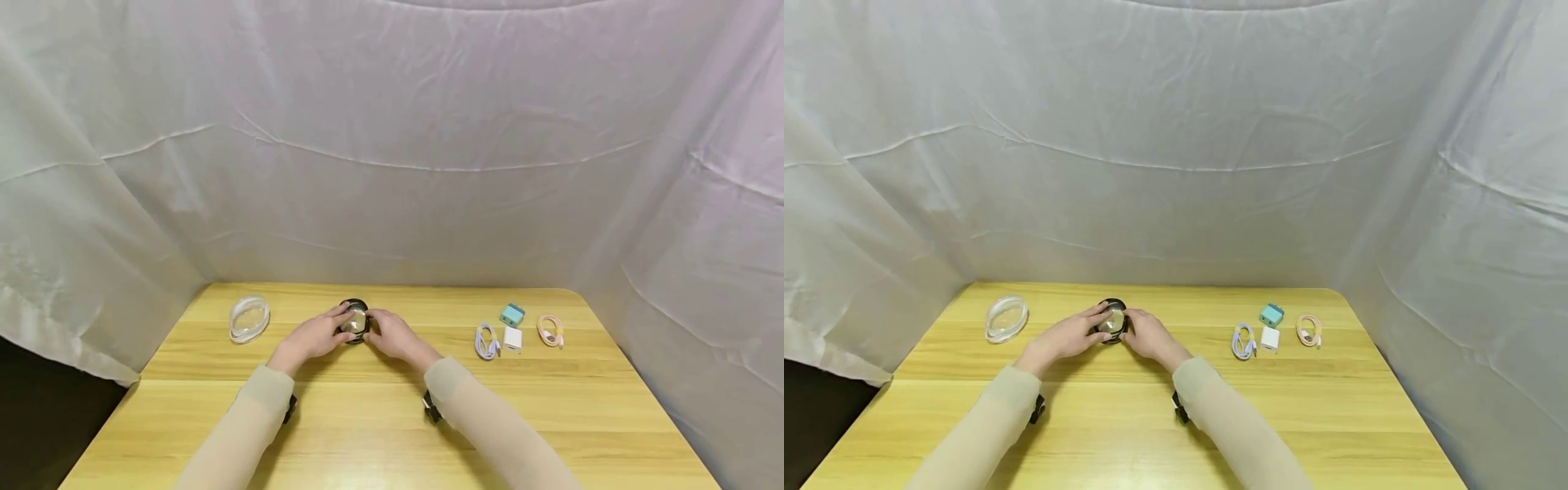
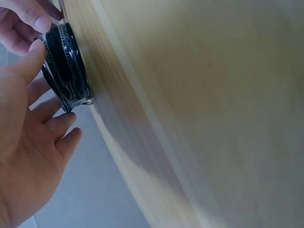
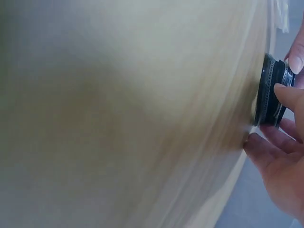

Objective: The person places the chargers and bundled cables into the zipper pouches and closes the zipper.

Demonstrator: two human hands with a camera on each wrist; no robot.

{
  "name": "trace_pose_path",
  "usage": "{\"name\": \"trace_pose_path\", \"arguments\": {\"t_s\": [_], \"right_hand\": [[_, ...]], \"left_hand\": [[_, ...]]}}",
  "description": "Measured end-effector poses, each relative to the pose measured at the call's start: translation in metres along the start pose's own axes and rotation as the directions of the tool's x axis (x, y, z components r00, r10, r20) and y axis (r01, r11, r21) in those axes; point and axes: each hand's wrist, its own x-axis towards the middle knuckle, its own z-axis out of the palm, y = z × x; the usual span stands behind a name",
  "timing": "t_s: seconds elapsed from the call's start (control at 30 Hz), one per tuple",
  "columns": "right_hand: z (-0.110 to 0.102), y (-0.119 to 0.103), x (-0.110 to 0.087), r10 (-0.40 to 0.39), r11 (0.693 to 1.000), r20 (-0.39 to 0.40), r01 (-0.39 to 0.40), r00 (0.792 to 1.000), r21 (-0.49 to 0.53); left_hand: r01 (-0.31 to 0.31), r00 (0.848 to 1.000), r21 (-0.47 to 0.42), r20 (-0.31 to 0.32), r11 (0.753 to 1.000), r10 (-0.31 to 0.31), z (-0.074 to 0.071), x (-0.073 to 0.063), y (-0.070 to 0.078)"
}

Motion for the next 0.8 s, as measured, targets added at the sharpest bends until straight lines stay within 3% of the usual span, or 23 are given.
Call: {"name": "trace_pose_path", "arguments": {"t_s": [0.3, 0.63, 0.8], "right_hand": [[-0.007, 0.007, -0.016, -0.045, 0.999, -0.019, 0.045, 0.999, 0.000], [-0.017, 0.014, -0.047, -0.079, 0.997, -0.015, 0.079, 0.997, 0.011], [-0.020, 0.017, -0.063, -0.107, 0.994, -0.017, 0.107, 0.994, -0.006]], "left_hand": [[-0.075, 0.997, -0.087, -0.014, 0.993, 0.074, 0.006, -0.006, 0.011], [-0.136, 0.991, -0.122, -0.019, 0.983, 0.134, 0.015, -0.015, 0.030], [-0.158, 0.987, -0.099, -0.004, 0.982, 0.159, 0.019, -0.021, 0.040]]}}
